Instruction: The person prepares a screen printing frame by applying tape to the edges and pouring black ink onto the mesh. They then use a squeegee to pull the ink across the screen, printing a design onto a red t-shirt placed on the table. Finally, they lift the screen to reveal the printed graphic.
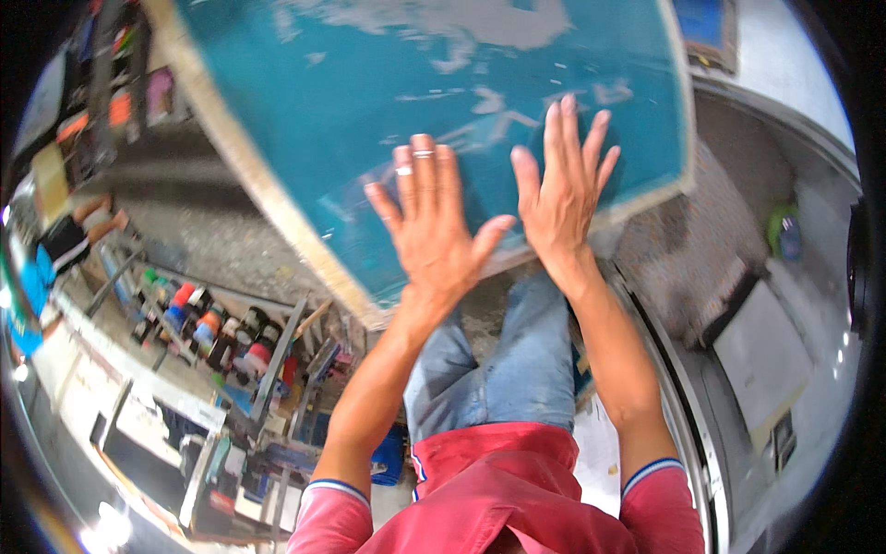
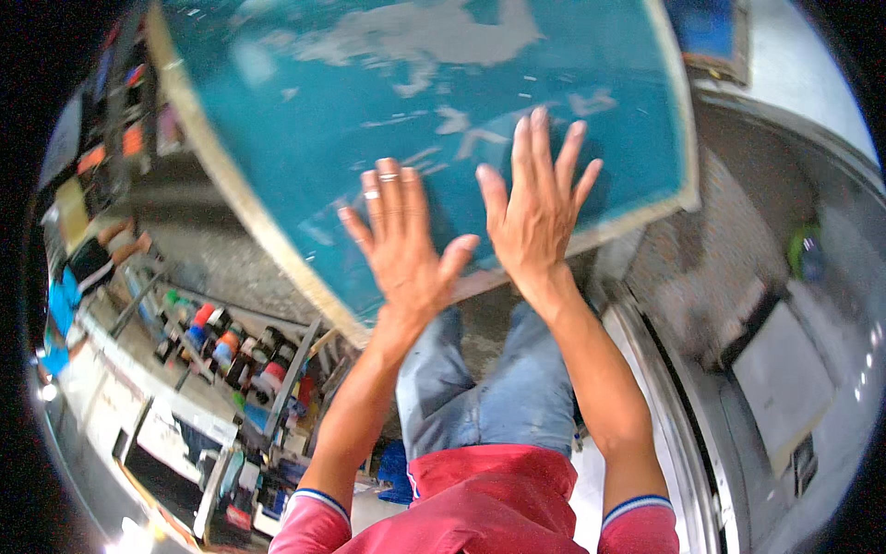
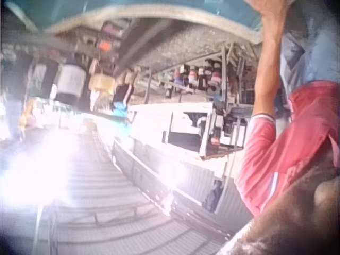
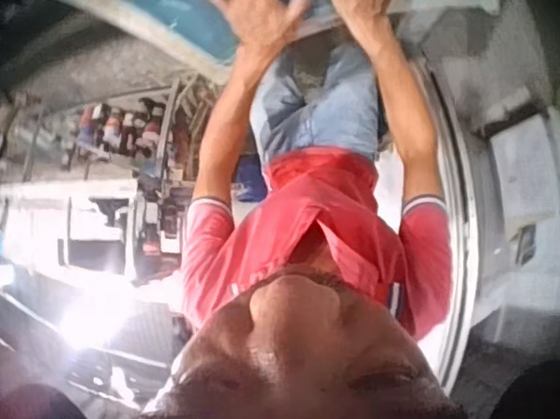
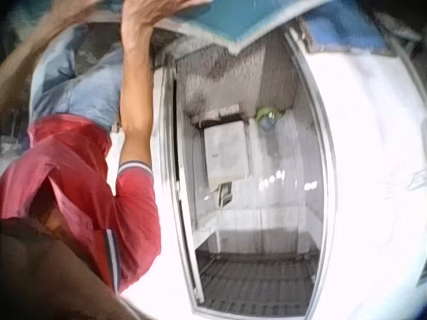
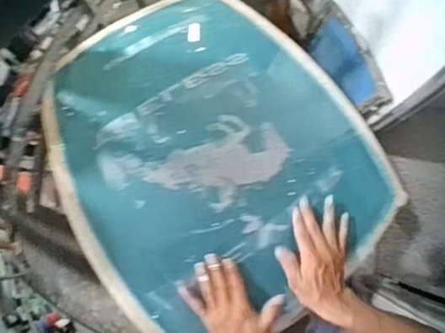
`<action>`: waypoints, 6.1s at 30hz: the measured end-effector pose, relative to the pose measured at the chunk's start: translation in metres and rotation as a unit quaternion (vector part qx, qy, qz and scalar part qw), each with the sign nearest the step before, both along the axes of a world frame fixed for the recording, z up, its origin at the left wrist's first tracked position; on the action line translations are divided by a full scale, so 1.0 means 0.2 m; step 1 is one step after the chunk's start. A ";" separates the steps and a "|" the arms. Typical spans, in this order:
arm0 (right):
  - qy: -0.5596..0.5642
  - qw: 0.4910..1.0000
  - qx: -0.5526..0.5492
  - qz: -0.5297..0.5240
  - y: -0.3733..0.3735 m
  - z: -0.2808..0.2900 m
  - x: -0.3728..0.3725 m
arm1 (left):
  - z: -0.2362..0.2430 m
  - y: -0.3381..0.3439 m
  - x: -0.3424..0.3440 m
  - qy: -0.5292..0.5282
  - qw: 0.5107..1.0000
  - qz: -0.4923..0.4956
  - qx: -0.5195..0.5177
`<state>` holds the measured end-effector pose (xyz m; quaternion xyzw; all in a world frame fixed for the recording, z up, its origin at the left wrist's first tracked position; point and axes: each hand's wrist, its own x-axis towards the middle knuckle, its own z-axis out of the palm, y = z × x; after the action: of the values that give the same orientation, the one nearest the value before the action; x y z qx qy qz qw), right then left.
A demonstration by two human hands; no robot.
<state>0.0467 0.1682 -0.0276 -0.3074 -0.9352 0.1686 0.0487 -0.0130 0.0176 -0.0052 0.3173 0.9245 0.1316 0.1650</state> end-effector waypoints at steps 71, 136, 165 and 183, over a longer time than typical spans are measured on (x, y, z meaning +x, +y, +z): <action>0.130 0.779 -0.455 0.411 -0.81 0.24 0.07 | -0.18 -0.96 0.32 -0.191 0.869 0.339 0.307; 0.019 0.816 -0.428 -0.389 1.25 -0.20 1.12 | -0.06 -1.16 1.42 -0.494 0.211 0.583 0.610; 0.180 0.711 -0.651 -0.195 0.36 1.52 1.22 | 0.31 0.13 0.42 -0.563 0.669 0.332 0.354; 0.234 0.776 -0.515 -0.279 1.00 0.73 0.80 | 0.98 -0.71 0.21 -0.559 0.484 0.390 0.549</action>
<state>0.2059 0.3679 0.1178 -0.4851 -0.5417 0.6709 0.1453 0.0292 -0.1238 0.1902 -0.1903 0.4064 0.8129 0.3712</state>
